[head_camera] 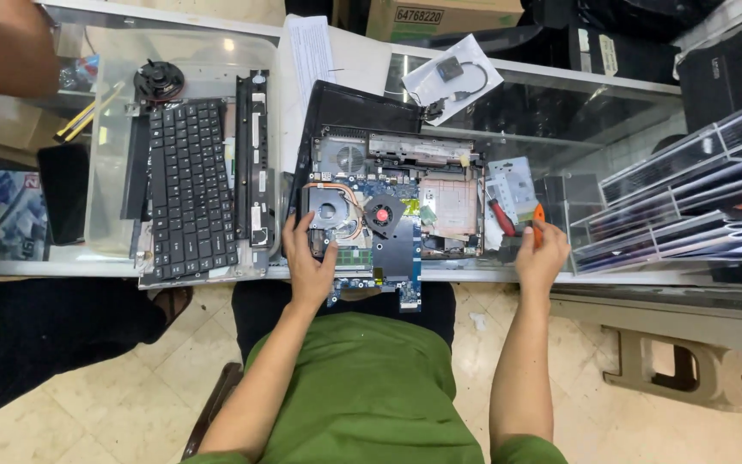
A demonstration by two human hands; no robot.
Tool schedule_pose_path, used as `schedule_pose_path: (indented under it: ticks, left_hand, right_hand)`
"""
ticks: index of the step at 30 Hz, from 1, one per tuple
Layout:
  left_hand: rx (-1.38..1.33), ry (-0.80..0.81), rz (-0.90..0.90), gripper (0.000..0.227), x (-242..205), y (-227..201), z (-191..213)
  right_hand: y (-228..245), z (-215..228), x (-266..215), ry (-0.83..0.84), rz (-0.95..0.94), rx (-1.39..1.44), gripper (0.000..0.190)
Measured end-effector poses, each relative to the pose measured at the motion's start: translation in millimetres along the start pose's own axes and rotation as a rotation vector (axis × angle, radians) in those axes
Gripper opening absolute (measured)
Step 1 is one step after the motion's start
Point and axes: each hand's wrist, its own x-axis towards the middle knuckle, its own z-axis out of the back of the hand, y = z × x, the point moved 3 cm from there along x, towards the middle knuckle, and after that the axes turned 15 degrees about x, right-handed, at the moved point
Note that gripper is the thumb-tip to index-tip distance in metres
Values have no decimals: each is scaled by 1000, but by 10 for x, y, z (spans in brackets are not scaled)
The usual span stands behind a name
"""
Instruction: Disassembling a laptop to remove and clean the motherboard and internal components using a brush.
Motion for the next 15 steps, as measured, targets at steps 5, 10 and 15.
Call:
schedule_pose_path:
  ticks: [5, 10, 15]
  left_hand:
    - [-45, -41, -35, 66, -26, 146, -11]
    - [-85, -77, -47, 65, -50, 199, -28]
    - [-95, -6, -23, 46, -60, 192, -56]
  right_hand:
    - [-427, 137, 29, 62, -179, -206, 45]
    - [-1214, -36, 20, 170, -285, -247, 49]
    - [-463, 482, -230, 52, -283, 42, 22]
